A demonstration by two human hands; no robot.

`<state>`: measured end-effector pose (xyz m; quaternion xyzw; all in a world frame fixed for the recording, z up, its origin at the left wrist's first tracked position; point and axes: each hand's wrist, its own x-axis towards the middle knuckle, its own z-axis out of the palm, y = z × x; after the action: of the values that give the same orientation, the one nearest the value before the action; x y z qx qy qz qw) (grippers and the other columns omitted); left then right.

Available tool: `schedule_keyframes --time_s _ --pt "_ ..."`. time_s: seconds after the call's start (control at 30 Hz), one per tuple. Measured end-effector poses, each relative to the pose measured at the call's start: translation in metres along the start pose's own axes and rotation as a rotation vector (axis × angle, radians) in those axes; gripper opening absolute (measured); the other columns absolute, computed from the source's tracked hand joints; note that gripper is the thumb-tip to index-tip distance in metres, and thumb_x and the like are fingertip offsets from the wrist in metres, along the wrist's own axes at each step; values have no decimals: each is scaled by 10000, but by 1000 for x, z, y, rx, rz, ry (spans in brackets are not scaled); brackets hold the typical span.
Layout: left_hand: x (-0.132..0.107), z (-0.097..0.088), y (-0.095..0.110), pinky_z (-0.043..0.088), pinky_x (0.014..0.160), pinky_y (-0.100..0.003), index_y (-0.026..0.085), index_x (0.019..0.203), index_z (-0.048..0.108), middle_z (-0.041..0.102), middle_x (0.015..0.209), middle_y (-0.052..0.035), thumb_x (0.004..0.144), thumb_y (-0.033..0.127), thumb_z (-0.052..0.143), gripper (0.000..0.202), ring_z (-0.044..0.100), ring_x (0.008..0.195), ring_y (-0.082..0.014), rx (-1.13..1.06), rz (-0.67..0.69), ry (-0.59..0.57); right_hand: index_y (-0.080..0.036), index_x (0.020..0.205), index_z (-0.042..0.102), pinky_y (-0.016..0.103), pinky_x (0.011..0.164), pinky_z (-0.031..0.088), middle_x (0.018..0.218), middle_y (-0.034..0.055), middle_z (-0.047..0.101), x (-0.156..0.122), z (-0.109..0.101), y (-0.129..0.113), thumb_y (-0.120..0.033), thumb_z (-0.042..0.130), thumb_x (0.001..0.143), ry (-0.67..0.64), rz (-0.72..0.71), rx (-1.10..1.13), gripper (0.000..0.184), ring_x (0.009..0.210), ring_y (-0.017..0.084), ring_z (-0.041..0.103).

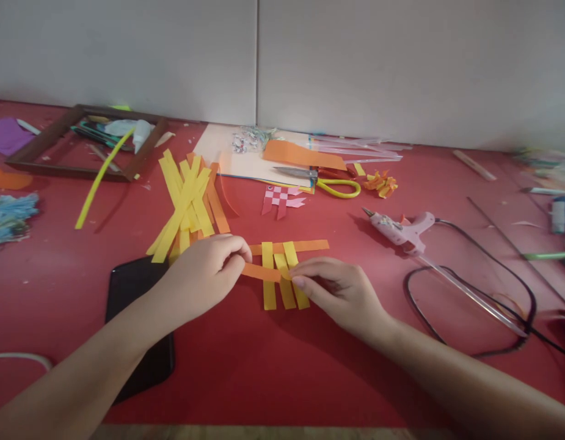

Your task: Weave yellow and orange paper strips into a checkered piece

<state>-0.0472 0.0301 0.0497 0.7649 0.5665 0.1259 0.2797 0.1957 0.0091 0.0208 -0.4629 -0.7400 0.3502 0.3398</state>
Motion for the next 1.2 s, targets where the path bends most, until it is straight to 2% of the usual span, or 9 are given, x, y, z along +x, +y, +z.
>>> schedule_keyframes --time_s 0.13,0.33,0.53,0.6,0.7,0.77,0.9,1.03,1.2 --pt "0 4 1 477 697 -310 237 846 617 699 902 2 858 224 411 207 644 814 -195 -5 9 -14 -236 871 761 281 749 622 898 27 772 0 0 0 -237 623 882 1 -15 13 139 814 166 736" --pt "0 10 2 484 741 -320 239 936 621 700 995 -23 915 269 407 218 650 889 -208 -17 8 0 -235 922 768 257 801 616 928 15 775 0 -1 1 -218 632 882 39 -40 -5 143 839 149 736" --pt "0 14 4 476 671 -310 241 956 597 705 970 -11 934 295 421 185 660 818 -203 4 -25 23 -241 947 756 294 805 619 934 22 773 1 0 3 -254 635 893 23 -97 -61 134 845 164 738" --pt "0 17 5 483 696 -322 239 968 594 709 978 -14 937 294 428 178 668 841 -211 1 -17 34 -230 982 742 294 808 613 950 30 771 1 -1 3 -304 665 879 -4 -159 -65 149 872 169 732" --pt "1 22 5 496 732 -345 237 984 595 713 998 -23 942 304 441 173 676 892 -226 -7 -11 46 -192 1026 714 336 831 592 976 66 759 2 -4 3 -423 693 846 -45 -329 -85 294 942 200 705" --pt "1 25 5 502 738 -352 238 991 589 716 1000 -26 945 313 452 163 679 900 -230 -15 -8 61 -185 1009 701 371 838 569 958 76 747 2 -6 3 -390 653 879 -18 -386 -165 248 936 212 683" --pt "0 27 4 507 745 -355 234 994 576 718 993 -30 951 301 457 143 681 909 -228 -34 4 95 -186 951 658 377 769 534 893 73 709 2 -5 9 -222 575 899 90 -301 -416 104 827 206 640" --pt "1 27 4 505 737 -350 236 987 572 714 988 -25 949 285 467 122 679 903 -221 -42 7 105 -178 974 606 374 730 521 879 82 684 1 -2 15 -254 593 883 84 -226 -513 119 817 226 611" --pt "0 26 3 505 736 -350 239 969 566 708 963 -19 943 286 475 106 672 878 -212 -61 -7 95 -178 1001 584 381 740 516 892 84 676 0 0 17 -241 594 880 70 -235 -523 137 829 233 605"
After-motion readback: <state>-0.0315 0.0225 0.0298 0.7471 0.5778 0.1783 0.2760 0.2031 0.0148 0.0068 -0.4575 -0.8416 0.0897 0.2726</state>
